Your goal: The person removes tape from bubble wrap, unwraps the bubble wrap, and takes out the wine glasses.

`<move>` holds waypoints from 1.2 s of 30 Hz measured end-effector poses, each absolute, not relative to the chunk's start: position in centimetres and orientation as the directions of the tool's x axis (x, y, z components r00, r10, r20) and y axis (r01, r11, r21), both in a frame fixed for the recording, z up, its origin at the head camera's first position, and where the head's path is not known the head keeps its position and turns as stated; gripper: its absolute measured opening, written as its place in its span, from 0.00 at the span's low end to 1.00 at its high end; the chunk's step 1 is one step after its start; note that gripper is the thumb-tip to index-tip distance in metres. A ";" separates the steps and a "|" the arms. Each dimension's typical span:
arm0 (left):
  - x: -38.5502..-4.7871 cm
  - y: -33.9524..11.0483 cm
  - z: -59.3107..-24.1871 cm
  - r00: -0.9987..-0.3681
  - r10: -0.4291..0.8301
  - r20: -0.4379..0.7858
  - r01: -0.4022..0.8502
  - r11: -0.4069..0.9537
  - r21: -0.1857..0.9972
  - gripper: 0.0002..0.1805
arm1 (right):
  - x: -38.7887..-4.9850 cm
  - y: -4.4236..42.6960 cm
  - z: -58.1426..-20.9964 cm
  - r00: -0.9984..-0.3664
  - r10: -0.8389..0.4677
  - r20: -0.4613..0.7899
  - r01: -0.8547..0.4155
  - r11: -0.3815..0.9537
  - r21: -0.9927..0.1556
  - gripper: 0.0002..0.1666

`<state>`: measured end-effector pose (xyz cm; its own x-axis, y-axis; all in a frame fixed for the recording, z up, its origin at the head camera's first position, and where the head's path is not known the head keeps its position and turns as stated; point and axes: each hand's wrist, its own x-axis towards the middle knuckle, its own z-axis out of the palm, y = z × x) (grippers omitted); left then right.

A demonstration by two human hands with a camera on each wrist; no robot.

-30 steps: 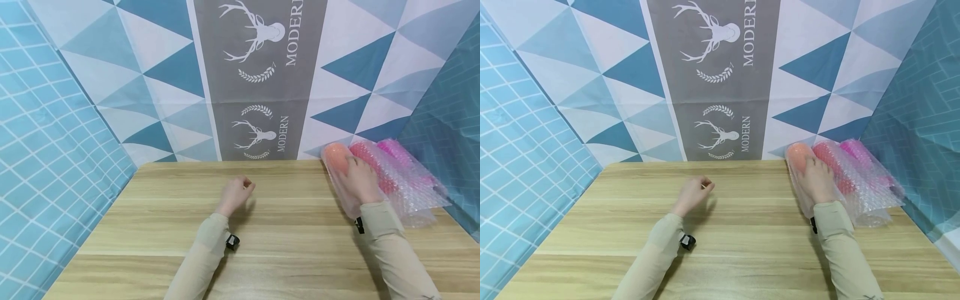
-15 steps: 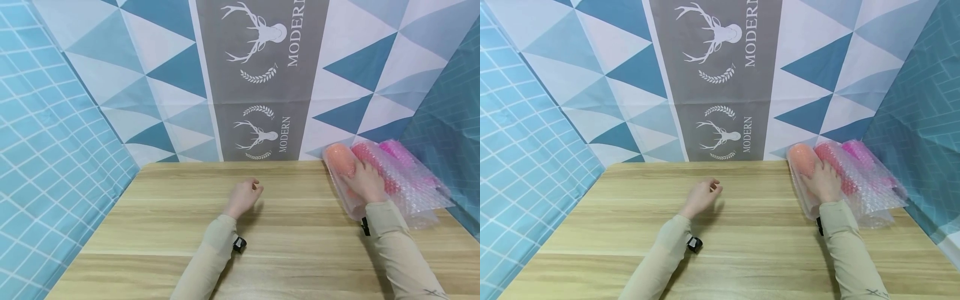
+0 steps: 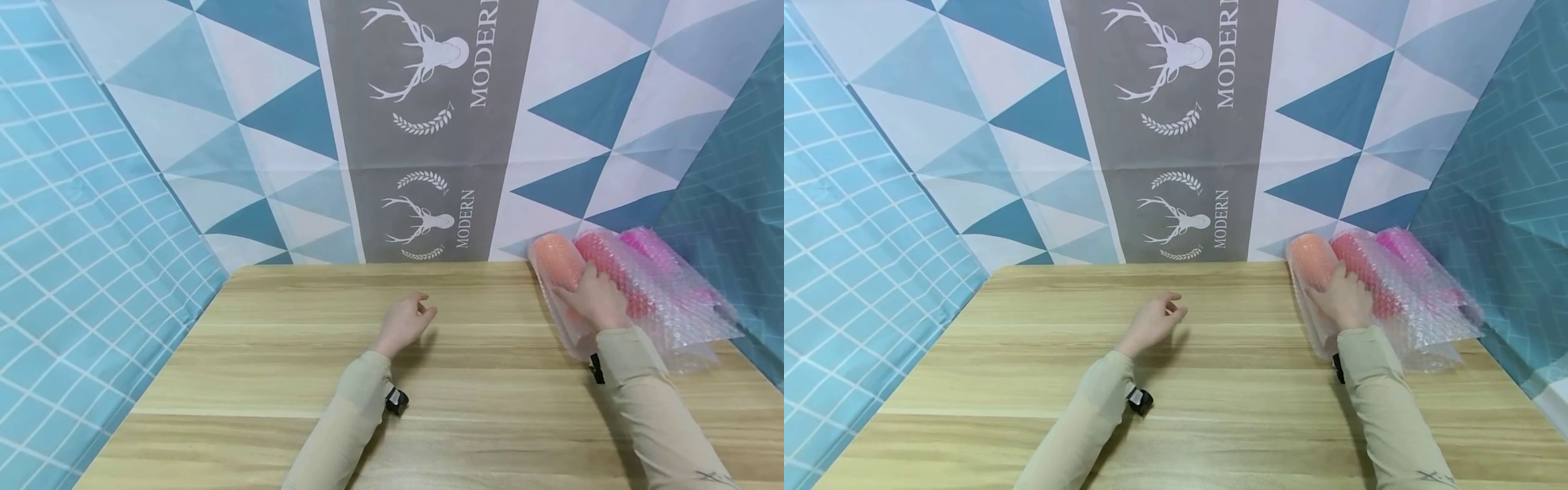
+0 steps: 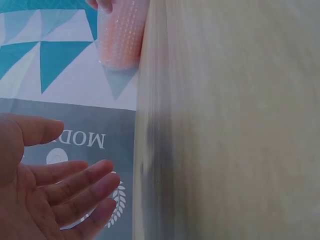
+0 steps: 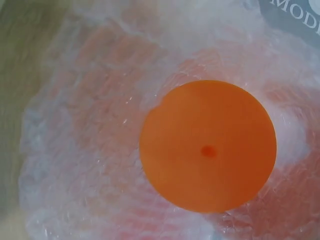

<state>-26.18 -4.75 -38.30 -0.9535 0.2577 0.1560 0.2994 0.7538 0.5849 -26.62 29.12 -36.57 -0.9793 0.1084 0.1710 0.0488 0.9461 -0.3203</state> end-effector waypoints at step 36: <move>-26.1 -4.8 -38.1 -0.957 0.265 0.120 0.280 0.727 0.627 0.25 | -24.5 23.8 -36.2 -0.976 0.002 -0.218 0.206 0.338 -0.918 0.56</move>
